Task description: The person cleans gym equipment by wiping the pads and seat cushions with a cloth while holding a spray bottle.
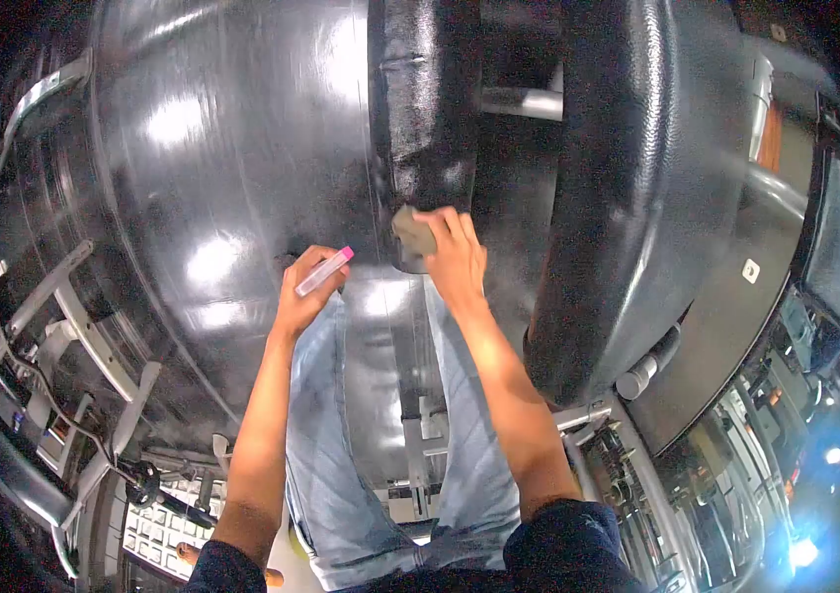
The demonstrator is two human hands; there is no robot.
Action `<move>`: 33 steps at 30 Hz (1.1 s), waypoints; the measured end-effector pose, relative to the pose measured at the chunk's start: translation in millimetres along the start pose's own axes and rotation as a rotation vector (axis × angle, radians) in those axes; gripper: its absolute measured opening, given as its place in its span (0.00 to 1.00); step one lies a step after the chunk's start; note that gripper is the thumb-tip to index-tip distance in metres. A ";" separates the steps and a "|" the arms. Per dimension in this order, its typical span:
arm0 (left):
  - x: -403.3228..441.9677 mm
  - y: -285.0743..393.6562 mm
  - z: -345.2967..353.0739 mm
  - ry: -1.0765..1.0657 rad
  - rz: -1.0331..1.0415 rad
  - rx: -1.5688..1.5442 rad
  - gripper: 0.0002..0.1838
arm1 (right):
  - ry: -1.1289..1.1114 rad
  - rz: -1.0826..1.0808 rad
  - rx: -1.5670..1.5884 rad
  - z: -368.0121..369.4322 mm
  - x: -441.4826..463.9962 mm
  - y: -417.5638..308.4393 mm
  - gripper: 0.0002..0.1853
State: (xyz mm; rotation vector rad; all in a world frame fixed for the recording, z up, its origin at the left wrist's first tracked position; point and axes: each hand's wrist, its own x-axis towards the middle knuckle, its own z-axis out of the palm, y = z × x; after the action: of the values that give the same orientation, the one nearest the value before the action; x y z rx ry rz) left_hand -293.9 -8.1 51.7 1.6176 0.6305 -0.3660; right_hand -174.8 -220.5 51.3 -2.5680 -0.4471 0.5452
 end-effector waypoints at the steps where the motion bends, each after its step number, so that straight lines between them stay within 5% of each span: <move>1: -2.7 0.4 -2.6 0.008 0.001 -0.005 0.08 | 0.008 -0.042 -0.074 4.8 14.2 -1.5 0.30; 7: -16.2 -4.4 -12.3 0.036 0.035 -0.046 0.07 | 0.042 -0.012 -0.153 18.2 6.1 -12.0 0.31; 14: -28.9 5.3 -23.6 0.049 -0.062 -0.055 0.07 | -0.295 -0.187 -0.353 17.8 -1.5 -3.1 0.27; 18: -38.2 -3.2 -29.1 0.087 -0.012 -0.064 0.06 | -0.181 -0.346 -0.410 24.3 41.8 -13.3 0.18; 23: -46.4 -18.3 -25.4 0.160 -0.067 -0.149 0.05 | -0.063 -0.297 -0.417 48.1 78.1 -35.1 0.12; 27: -42.3 -21.7 -13.6 0.154 -0.153 -0.161 0.05 | -0.280 -0.333 -0.730 60.7 55.6 -45.5 0.06; 33: -41.4 -22.3 1.8 0.144 -0.099 -0.197 0.05 | -0.581 -0.468 -0.827 108.8 26.0 -43.2 0.09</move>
State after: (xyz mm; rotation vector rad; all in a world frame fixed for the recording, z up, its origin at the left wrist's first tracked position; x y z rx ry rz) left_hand -339.9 -16.5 57.3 1.4354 0.8331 -0.2524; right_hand -210.4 -132.8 -22.4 -2.8121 -1.7282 1.0957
